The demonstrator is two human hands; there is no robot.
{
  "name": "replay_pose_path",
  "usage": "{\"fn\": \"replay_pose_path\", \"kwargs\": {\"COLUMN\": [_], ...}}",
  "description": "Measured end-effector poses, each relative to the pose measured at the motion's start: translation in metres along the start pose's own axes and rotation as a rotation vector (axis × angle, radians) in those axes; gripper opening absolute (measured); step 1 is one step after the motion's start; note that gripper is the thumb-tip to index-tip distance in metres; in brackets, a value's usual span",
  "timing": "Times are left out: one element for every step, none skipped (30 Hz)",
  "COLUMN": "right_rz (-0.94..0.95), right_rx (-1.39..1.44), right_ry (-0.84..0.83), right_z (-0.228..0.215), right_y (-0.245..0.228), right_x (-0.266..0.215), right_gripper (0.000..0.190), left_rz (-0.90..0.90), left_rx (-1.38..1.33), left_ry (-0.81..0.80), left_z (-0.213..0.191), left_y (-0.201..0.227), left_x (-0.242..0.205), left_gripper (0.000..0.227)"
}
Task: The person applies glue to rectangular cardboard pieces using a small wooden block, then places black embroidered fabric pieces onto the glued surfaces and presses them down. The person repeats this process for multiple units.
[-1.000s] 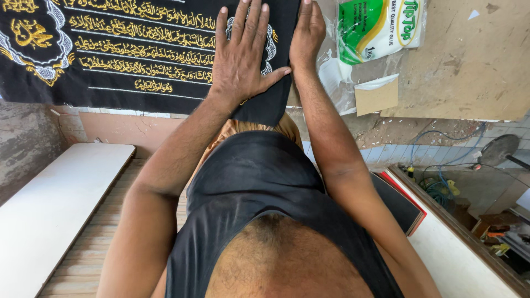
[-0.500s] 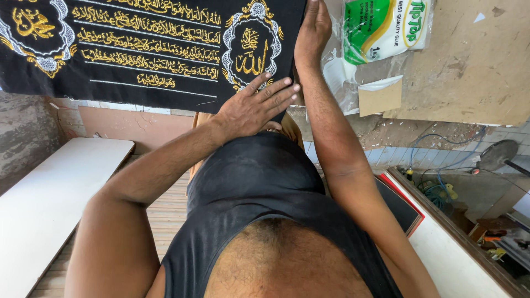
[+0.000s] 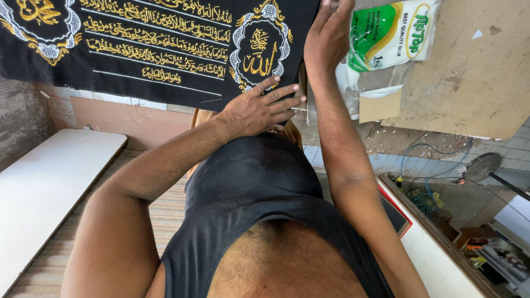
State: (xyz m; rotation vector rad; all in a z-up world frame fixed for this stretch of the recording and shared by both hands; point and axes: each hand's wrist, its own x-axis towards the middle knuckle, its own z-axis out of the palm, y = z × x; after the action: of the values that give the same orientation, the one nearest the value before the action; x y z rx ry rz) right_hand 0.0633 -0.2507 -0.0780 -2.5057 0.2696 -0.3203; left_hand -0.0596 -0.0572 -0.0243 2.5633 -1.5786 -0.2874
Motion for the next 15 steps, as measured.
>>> {"fn": "replay_pose_path", "kwargs": {"right_rz": [-0.09,-0.243,-0.396,-0.544,-0.706,-0.861,-0.936,-1.014,-0.986,-0.96,-0.933,-0.912,-0.89,-0.863,-0.862], "right_rx": [-0.116,-0.227,-0.336,-0.446,-0.332,-0.216,-0.262,-0.307,-0.323,-0.34,-0.356,-0.37,-0.383,-0.402,-0.376], "right_ry": [0.065,0.058,0.051,0.042,-0.132,-0.302,-0.537,-0.767,-0.81,-0.856,-0.902,-0.826,-0.752,-0.671,-0.599], "right_z": [-0.009,-0.013,-0.017,-0.021,-0.018,-0.014,-0.011,-0.01,-0.011,-0.01,-0.009,-0.009,-0.009,-0.009,-0.008], "right_y": [-0.009,-0.023,-0.037,-0.05,-0.067,-0.084,-0.099,-0.11,-0.115,-0.116,-0.114,-0.108,-0.097,-0.083,-0.071], "right_x": [0.0,-0.002,-0.004,-0.01,-0.019,-0.03,-0.042,-0.046,-0.046,-0.044,-0.04,-0.037,-0.024,-0.01,-0.002], "right_gripper": [0.044,0.038,0.033,0.03,0.047,0.068,0.087,0.106,0.113,0.12,0.127,0.124,0.121,0.118,0.115], "left_rz": [0.005,0.006,0.007,0.008,0.008,0.015,-0.017,-0.051,-0.085,-0.053,-0.022,0.004,-0.004,-0.005,-0.007], "left_rx": [0.007,0.016,0.025,-0.016,-0.057,-0.097,-0.124,-0.146,-0.168,-0.145,-0.121,-0.106,-0.083,-0.056,-0.03], "left_ry": [0.007,0.01,0.014,-0.041,-0.096,-0.148,-0.134,-0.116,-0.098,-0.099,-0.1,-0.106,-0.067,-0.023,0.02], "left_z": [0.001,0.002,0.004,0.008,0.011,0.015,0.018,0.019,0.02,0.02,0.019,0.018,0.016,0.013,0.01], "left_y": [-0.001,-0.001,-0.002,-0.001,0.0,0.0,0.004,0.003,0.002,0.001,-0.001,0.0,0.001,0.001,0.001], "left_x": [0.001,0.0,0.0,-0.002,-0.003,-0.003,-0.004,-0.003,-0.002,0.0,0.001,-0.001,-0.003,-0.003,-0.003], "left_gripper": [0.059,0.06,0.06,0.058,0.057,0.055,0.051,0.048,0.044,0.045,0.045,0.046,0.045,0.046,0.046]}}
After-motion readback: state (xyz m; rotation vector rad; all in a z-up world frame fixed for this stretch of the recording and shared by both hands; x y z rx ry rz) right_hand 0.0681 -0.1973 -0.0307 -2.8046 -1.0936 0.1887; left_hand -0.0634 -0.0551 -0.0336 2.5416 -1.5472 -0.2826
